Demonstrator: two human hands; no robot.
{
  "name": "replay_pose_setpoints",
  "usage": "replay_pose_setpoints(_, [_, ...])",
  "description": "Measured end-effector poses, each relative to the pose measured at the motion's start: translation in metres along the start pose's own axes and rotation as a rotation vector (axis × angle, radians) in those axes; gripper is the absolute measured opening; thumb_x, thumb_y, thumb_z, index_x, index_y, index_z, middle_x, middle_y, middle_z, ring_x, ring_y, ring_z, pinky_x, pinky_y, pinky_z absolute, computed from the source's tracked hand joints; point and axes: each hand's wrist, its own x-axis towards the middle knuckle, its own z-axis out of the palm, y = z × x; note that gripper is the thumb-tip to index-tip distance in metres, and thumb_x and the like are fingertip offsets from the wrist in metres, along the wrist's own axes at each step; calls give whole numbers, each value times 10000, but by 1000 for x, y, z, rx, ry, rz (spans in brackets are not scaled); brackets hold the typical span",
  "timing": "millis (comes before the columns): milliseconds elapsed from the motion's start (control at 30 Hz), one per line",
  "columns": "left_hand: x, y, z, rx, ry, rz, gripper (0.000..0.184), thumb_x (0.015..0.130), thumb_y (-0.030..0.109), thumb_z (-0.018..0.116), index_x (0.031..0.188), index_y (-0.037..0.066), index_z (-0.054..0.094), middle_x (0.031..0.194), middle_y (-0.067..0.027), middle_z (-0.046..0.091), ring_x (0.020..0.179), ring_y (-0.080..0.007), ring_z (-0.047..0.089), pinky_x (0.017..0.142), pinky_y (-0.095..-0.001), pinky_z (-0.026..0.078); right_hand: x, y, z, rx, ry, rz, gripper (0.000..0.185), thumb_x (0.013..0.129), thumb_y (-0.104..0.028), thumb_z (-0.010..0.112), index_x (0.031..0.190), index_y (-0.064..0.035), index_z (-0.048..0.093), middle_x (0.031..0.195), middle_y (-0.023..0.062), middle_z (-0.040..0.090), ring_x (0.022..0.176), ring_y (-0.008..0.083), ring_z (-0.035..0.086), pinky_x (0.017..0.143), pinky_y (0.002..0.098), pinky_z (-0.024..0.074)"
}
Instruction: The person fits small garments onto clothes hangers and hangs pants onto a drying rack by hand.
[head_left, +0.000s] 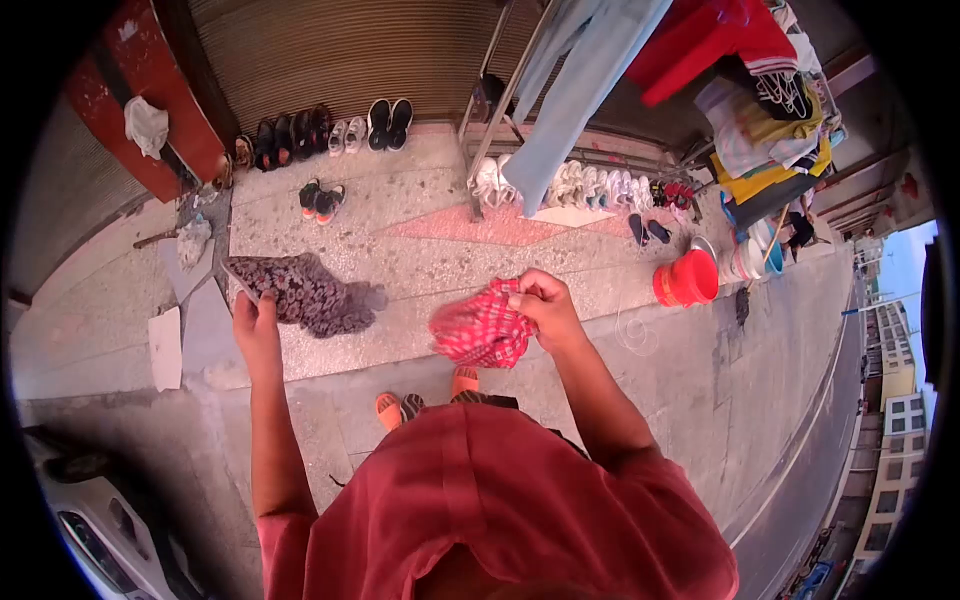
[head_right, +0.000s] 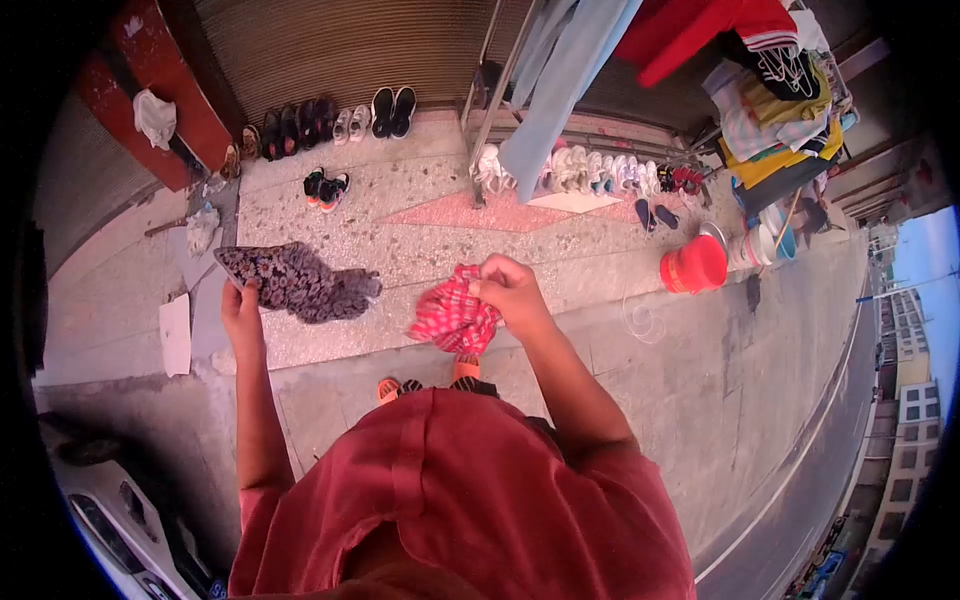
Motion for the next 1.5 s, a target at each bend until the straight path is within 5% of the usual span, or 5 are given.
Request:
replay_pose_setpoints(333, [0,14,17,-8,40,92,206,864,106,452,1036,40,544,872,-5,534,745,-67,469,691,-211,388,3,-1,2,-24,300,-31,89,760,-25,610,736,-67,535,615,-66,463,555,20,410,496,178,316])
replay_pose_setpoints(700, [-40,80,96,266,-953,-33,470,798,121,598,1247,104,459,615,-25,526,553,-85,469,545,-234,405,27,-4,61,-487,-96,-165,129,745,-113,653,758,-40,547,660,5,562,596,64,510,543,239,433])
replay_pose_setpoints(1133, [-42,55,93,118,-688,83,143,839,118,540,931,16,582,714,-63,602,658,-103,535,599,-263,441,36,-12,31,327,-134,-23,313,787,-55,550,1095,-45,497,907,54,566,826,93,511,711,252,438])
replay_pose_setpoints(1233, [-46,46,96,29,-707,15,139,849,116,525,923,12,580,751,-45,610,693,-85,523,625,-252,441,52,28,-6,-589,-276,-60,294,777,-48,534,1070,-27,527,930,52,575,841,101,534,733,248,444])
replay_pose_setpoints(1500, [-47,64,110,71,-832,45,212,819,77,516,1014,10,566,800,-69,628,738,-90,558,670,-252,455,57,1,30,-635,-231,-194,251,795,-83,541,1042,-54,576,892,49,611,821,98,557,744,241,447])
